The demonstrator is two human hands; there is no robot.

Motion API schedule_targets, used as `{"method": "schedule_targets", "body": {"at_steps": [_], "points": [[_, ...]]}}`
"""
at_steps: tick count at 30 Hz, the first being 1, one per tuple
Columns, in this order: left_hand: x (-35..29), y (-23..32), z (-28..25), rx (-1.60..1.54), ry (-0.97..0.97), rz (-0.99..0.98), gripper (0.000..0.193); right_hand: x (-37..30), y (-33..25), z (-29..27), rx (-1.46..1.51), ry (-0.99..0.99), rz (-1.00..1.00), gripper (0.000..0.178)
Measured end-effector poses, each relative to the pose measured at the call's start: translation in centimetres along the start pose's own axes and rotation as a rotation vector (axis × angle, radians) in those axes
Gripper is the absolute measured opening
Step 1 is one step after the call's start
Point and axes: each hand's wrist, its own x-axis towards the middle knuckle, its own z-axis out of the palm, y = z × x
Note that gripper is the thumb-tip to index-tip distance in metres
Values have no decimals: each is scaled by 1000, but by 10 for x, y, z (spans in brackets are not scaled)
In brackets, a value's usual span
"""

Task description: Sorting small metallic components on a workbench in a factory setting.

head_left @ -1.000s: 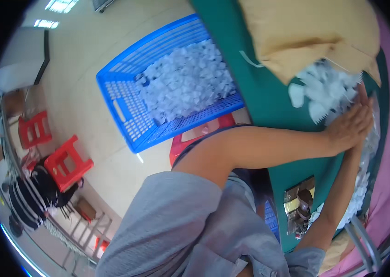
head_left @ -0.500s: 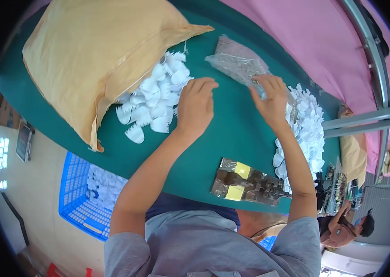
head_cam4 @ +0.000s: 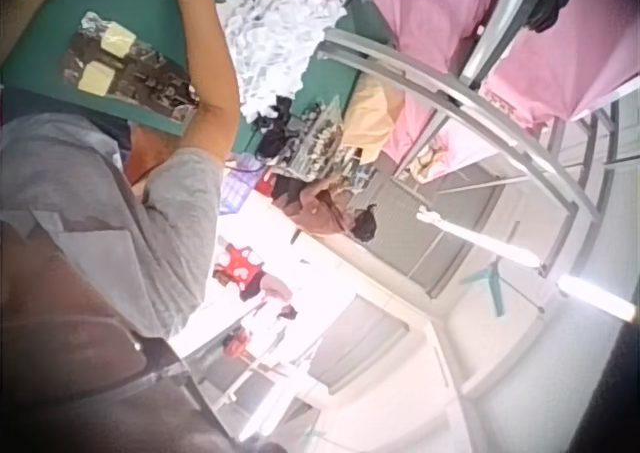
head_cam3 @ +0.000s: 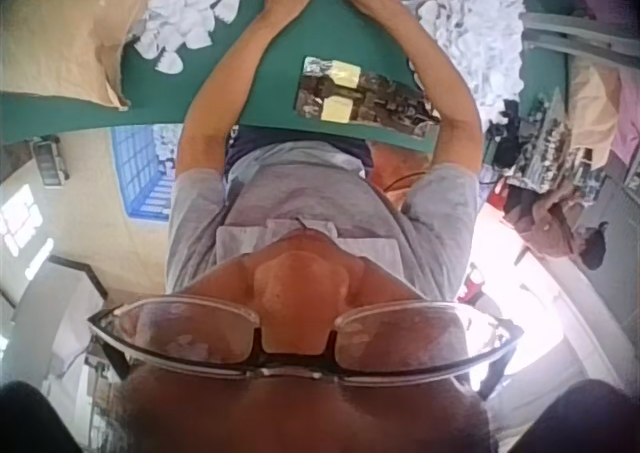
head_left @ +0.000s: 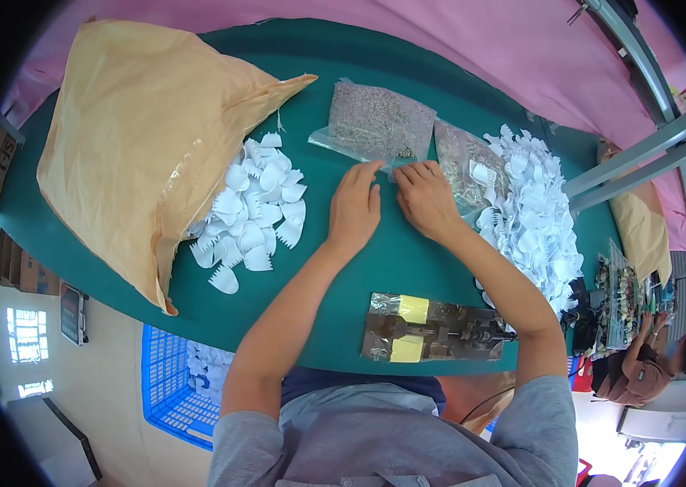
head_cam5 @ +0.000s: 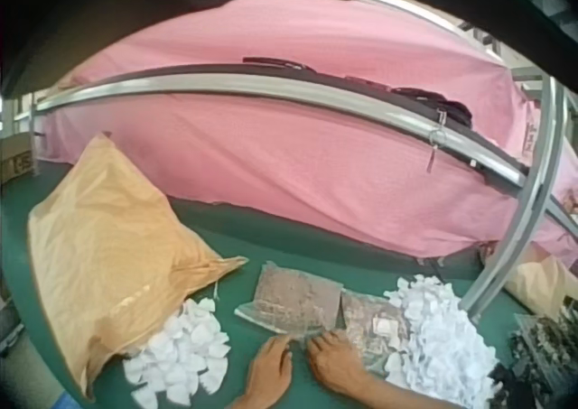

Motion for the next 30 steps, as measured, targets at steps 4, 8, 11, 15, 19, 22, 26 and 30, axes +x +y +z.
{"method": "schedule_targets", "body": {"at_steps": [4, 8, 11, 15, 19, 22, 26, 30], "points": [[-4, -7, 5, 42, -22, 25, 39, 15, 6, 0, 299, -62, 216, 33], [-4, -10, 5, -81, 23, -54, 31, 40, 23, 14, 271, -222, 456, 26], [-3, -16, 6, -33, 1, -7, 24, 49, 39, 15, 215, -177, 463, 25], [-2, -13, 9, -32, 7, -14, 21, 64, 69, 26, 253, -117, 388, 17], [-3, -18, 8, -1, 31, 5, 16, 67, 51, 8, 132, -173, 358, 14], [-2, -17, 9, 33, 19, 6, 13, 67, 53, 4, -37, -376, 338, 27], [-2, -13, 9, 54, -7, -9, 11, 60, 55, 24, -54, -372, 217, 56], [-1, -13, 10, 56, -26, 4, 11, 85, 61, 31, -94, -545, 244, 72]]}}
